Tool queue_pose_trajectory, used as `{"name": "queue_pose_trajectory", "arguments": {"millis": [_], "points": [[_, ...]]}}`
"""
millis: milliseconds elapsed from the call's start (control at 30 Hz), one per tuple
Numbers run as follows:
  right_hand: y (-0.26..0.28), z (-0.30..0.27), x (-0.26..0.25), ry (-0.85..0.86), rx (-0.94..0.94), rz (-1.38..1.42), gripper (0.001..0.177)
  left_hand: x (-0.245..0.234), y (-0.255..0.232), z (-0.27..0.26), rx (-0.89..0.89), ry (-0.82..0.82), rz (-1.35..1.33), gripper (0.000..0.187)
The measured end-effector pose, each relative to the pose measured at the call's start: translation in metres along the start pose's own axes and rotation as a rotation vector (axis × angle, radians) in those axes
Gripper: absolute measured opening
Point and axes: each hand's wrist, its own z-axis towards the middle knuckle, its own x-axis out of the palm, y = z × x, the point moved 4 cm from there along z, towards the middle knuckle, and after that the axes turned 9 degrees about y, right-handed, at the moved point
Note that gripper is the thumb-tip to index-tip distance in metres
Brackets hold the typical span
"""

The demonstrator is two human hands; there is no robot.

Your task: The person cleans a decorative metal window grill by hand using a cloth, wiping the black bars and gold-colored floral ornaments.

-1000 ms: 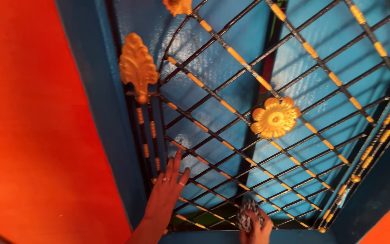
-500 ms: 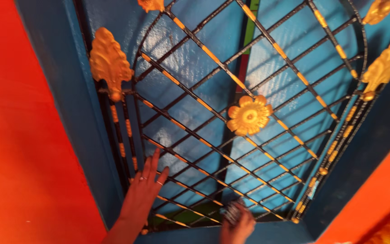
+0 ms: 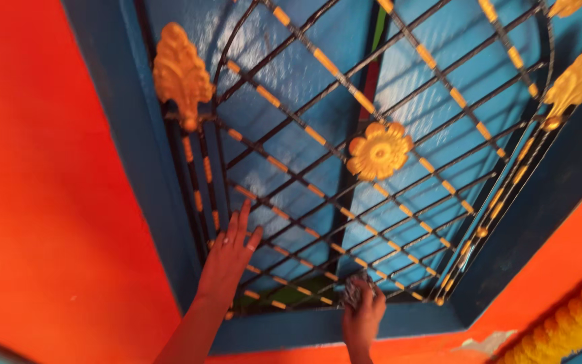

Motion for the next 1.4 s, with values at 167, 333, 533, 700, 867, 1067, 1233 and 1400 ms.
{"name": "queue_pose_trajectory", "arguments": {"millis": [167, 333, 533, 700, 867, 1067, 1233, 1400], "points": [[0.018, -0.007, 0.003, 0.045, -0.034, 0.072, 0.054, 0.004, 0.002, -0.003, 0.012, 0.028, 0.149, 0.076], [-0.035, 0.002, -0.016, 0.009, 0.070, 0.093, 0.055, 0.006, 0.003, -0.001, 0.011, -0.004, 0.059, 0.073], [-0.109, -0.010, 0.002, -0.357, 0.194, 0.442, 0.057, 0.011, 0.001, 0.000, 0.012, -0.017, 0.077, 0.076], [-0.141, -0.002, 0.016, -0.331, 0.192, 0.938, 0.064, 0.014, 0.002, 0.005, 0.040, 0.014, 0.088, 0.077], [-0.071, -0.008, 0.041, -0.125, 0.219, 0.387, 0.058, 0.011, 0.002, -0.001, 0.022, -0.003, 0.046, 0.076], [-0.003, -0.002, 0.030, 0.024, 0.135, 0.582, 0.068, 0.005, 0.003, -0.001, 0.040, 0.032, -0.011, 0.076], [-0.072, 0.002, 0.011, -0.078, 0.312, 0.651, 0.070, 0.009, 0.002, -0.003, 0.035, 0.034, 0.110, 0.077], [-0.008, -0.017, 0.046, -0.061, 0.281, 0.709, 0.064, 0.009, 0.002, -0.002, 0.038, 0.014, 0.064, 0.076]]}}
